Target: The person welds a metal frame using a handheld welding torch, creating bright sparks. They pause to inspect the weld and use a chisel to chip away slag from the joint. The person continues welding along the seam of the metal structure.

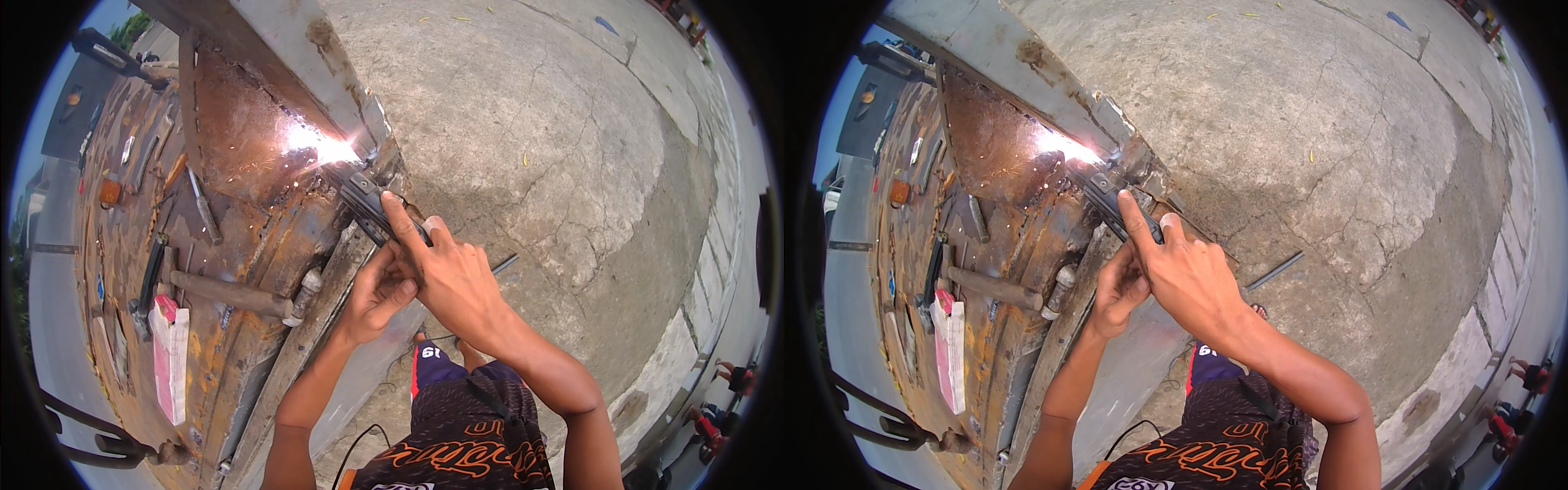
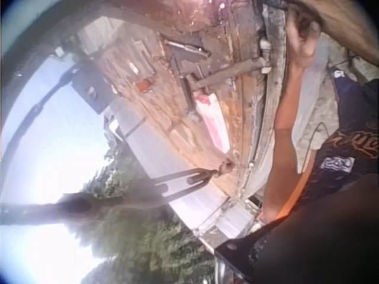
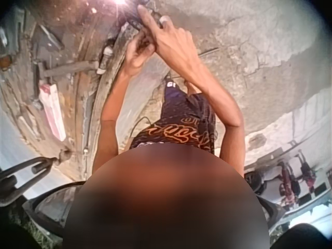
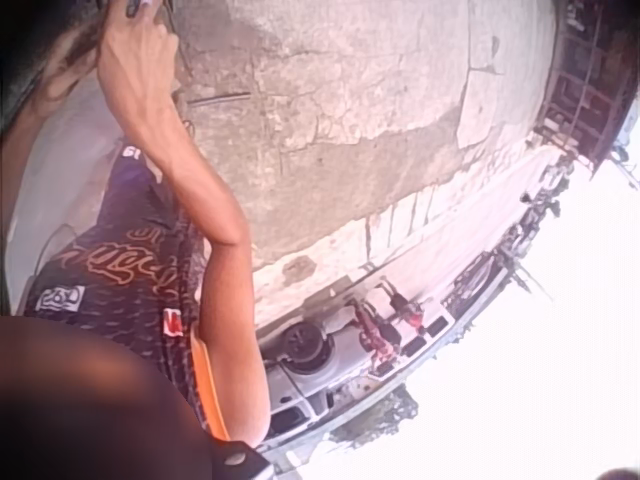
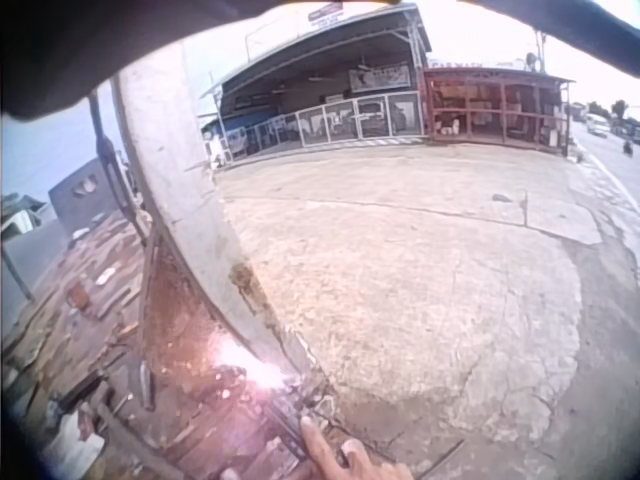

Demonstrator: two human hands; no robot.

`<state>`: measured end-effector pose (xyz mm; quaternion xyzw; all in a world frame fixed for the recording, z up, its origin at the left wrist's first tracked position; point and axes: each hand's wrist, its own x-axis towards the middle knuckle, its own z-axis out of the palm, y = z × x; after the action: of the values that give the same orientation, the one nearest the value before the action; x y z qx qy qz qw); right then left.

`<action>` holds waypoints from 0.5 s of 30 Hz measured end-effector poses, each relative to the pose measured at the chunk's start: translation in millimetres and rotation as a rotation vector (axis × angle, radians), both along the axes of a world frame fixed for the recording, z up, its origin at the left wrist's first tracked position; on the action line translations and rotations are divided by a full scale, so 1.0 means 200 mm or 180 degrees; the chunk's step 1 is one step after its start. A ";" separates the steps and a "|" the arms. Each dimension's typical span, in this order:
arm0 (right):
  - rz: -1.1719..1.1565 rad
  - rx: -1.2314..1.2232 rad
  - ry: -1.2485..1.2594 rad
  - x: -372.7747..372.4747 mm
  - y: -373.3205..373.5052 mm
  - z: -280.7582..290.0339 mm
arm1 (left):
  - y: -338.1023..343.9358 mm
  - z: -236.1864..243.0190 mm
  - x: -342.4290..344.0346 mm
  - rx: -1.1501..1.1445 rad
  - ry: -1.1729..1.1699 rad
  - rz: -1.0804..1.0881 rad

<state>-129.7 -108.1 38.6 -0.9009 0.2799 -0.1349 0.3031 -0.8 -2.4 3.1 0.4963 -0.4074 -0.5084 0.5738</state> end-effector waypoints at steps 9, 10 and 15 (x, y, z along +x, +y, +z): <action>0.0165 -0.0449 0.0033 -0.01 0.00 0.01 | 0.00 0.00 0.00 -0.0002 -0.0054 0.0044; 0.0170 -0.0460 0.0004 0.00 0.00 0.01 | 0.00 0.00 0.00 0.0003 -0.0042 0.0033; 0.0140 -0.0526 0.0014 0.00 0.00 0.02 | 0.00 0.00 0.00 0.0012 -0.0029 0.0083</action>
<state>-129.4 -108.3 42.5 -0.9290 0.2486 -0.1488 0.2301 -1.4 -1.5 3.4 0.5049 -0.4025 -0.4995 0.5776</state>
